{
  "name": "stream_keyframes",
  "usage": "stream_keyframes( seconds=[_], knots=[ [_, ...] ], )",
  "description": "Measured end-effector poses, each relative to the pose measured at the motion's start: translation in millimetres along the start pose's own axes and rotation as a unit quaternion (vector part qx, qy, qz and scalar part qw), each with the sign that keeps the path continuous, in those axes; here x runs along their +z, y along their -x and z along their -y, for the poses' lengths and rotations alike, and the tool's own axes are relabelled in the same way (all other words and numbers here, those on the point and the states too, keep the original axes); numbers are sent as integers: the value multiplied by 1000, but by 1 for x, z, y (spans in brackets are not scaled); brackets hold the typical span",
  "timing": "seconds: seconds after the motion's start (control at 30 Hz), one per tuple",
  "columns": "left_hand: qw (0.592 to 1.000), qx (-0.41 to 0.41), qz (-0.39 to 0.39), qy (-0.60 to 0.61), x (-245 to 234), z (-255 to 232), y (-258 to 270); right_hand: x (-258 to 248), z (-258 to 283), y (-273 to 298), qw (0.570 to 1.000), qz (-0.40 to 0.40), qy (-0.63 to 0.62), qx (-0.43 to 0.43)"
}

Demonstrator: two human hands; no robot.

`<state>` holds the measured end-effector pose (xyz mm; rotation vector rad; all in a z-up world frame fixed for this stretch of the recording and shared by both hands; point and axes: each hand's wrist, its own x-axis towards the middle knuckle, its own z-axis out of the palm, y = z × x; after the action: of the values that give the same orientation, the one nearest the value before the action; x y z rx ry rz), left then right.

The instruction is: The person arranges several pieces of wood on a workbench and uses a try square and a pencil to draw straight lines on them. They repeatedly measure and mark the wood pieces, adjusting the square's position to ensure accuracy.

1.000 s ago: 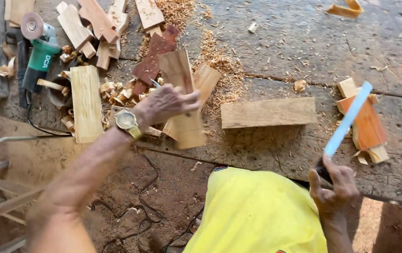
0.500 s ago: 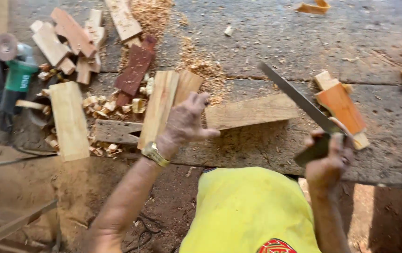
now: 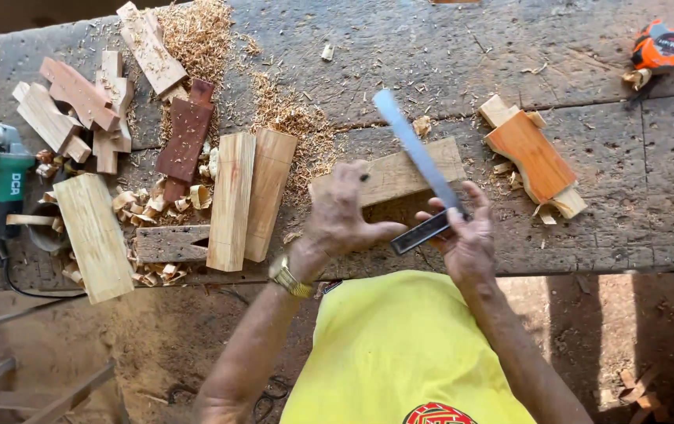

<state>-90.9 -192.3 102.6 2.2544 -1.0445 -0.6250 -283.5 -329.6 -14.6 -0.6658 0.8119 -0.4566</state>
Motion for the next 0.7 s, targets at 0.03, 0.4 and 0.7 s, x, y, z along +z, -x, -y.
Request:
stream_keyframes(
  seconds=[0.03,0.4,0.7],
  knots=[
    [1000,0,4,-3,27,2,2,5,-6,4,1000,-2,-4,1],
    [989,13,136,-59,139,17,10,32,-14,30,984,-65,165,-3],
    [970,202,-75,-115,128,57,-2,-10,44,-12,994,-104,-29,0]
  ],
)
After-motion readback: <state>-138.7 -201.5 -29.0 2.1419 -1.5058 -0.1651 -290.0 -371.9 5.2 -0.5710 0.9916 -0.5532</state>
